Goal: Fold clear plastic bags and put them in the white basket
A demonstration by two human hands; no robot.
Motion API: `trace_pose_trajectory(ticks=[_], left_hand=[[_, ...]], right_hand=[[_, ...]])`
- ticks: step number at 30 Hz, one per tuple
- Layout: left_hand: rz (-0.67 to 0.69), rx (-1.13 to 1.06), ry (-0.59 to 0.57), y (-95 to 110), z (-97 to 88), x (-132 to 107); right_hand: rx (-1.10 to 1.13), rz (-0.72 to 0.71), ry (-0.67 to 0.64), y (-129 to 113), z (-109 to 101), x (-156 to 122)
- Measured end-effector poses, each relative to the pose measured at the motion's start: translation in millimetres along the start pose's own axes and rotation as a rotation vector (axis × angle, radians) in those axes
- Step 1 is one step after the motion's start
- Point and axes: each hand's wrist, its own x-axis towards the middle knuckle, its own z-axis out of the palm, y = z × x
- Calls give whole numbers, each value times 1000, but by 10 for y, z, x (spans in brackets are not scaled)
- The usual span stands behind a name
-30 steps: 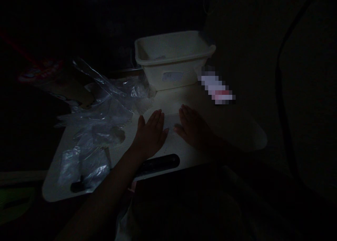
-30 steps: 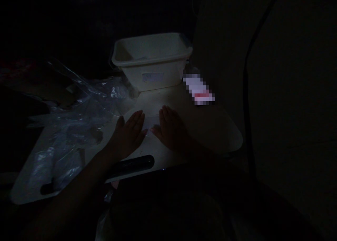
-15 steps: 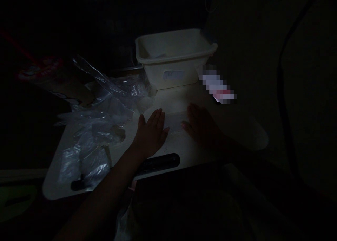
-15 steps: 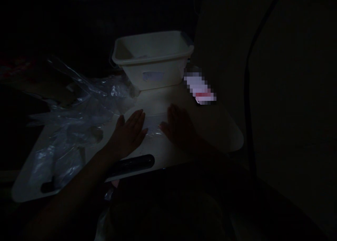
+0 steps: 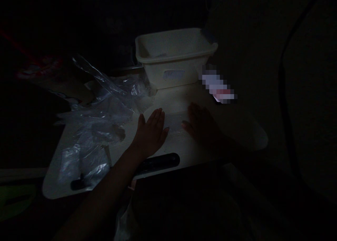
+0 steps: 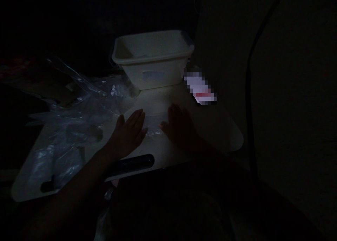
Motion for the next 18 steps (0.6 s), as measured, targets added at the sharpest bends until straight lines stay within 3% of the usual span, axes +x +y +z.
trace_pose_trajectory(ticks=[18], left_hand=[[-4, -24, 11, 3, 7, 3]], right_hand=[[-8, 5, -10, -6, -18, 3]])
